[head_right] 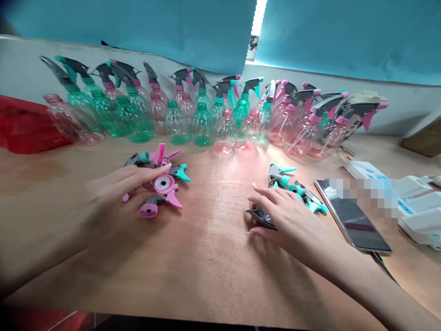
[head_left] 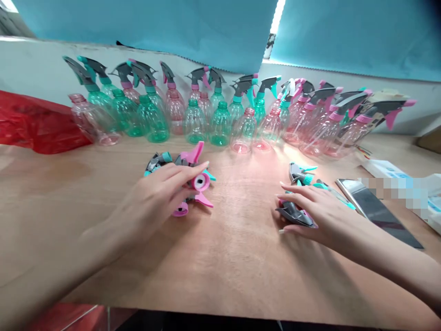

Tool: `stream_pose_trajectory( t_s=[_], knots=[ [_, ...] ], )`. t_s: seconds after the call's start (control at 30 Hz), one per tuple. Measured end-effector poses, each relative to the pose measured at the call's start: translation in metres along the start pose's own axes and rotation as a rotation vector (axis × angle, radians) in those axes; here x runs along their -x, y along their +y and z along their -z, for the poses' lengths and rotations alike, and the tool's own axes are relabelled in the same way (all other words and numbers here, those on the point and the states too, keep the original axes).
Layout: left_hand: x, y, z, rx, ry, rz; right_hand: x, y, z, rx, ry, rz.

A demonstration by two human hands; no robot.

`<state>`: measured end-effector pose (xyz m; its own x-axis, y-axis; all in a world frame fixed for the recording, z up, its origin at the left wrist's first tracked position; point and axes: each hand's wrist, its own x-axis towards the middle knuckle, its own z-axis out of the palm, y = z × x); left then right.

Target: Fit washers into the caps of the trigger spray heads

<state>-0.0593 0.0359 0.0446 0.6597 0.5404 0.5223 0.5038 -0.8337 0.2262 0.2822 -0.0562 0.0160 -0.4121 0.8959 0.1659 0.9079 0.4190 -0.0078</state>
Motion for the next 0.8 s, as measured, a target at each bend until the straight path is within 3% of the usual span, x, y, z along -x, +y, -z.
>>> stream_pose_trajectory(
  t_s=[0.13,0.3,0.47,0.6,0.8],
  knots=[
    [0.008,-0.023,0.015,-0.129,-0.070,-0.014,0.001,-0.005,-0.003,0.083,-0.009,-0.010],
    [0.014,-0.019,0.022,-0.070,-0.084,0.072,0.004,-0.007,-0.007,0.080,0.000,-0.059],
    [0.019,-0.012,0.017,-0.074,-0.152,-0.003,0.003,-0.017,-0.008,0.030,0.060,-0.048],
    [0.021,-0.007,0.011,-0.094,-0.169,0.083,0.000,-0.028,-0.007,-0.043,0.053,-0.001],
    [0.017,0.015,-0.010,0.092,-0.237,0.073,-0.008,-0.055,-0.008,-0.147,0.082,0.127]
  ],
)
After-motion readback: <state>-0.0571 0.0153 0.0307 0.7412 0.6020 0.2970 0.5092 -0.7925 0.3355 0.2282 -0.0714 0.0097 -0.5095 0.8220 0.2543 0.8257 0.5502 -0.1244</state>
